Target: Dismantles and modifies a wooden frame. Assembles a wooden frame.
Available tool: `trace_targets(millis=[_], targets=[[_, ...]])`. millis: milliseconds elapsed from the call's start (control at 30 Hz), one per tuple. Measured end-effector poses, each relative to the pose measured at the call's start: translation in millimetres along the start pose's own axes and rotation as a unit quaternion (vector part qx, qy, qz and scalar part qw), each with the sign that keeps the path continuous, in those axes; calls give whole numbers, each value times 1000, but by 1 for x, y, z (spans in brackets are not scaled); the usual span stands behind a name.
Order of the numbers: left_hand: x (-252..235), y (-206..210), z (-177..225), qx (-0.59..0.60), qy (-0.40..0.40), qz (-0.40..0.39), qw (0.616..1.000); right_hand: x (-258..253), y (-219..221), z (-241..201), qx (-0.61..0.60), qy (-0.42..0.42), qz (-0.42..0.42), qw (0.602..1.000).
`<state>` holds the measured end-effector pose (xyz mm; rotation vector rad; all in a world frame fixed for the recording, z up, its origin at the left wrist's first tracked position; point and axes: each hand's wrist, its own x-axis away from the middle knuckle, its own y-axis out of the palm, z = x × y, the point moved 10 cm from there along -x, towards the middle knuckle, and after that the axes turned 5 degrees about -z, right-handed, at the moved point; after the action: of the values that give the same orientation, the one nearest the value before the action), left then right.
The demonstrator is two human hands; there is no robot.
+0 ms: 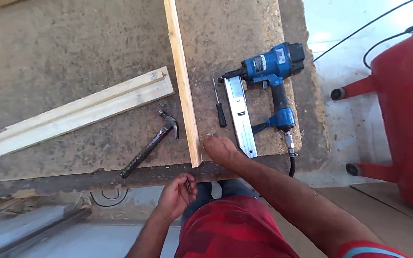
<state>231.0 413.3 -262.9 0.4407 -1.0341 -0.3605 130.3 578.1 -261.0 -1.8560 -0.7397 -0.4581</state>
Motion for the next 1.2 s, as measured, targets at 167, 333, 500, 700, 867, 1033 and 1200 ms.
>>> trace_targets(millis=[167, 333, 500, 700, 867, 1033, 1200], targets=[[-29, 14, -71, 86, -60, -6, 994, 76, 19, -6, -118, 6, 32, 992], [-68, 43, -102, 226, -97, -96, 964, 104, 67, -23, -146, -10, 40, 988], [-72, 49, -113, 159, -128, -122, 971, 115, 71, 26, -191, 25, 188, 963], [-86, 55, -102, 31, -115, -56, 991, 90, 108, 80, -212, 140, 158, 954], [-92, 42, -71, -311, -27, 75, 947, 103, 101, 94, -117, 160, 209, 958], [-85, 52, -29, -648, 100, 155, 739, 98, 95, 84, -16, 105, 208, 972], [-92, 72, -24, -759, 255, 150, 580, 94, 100, 92, -53, 175, 74, 980]])
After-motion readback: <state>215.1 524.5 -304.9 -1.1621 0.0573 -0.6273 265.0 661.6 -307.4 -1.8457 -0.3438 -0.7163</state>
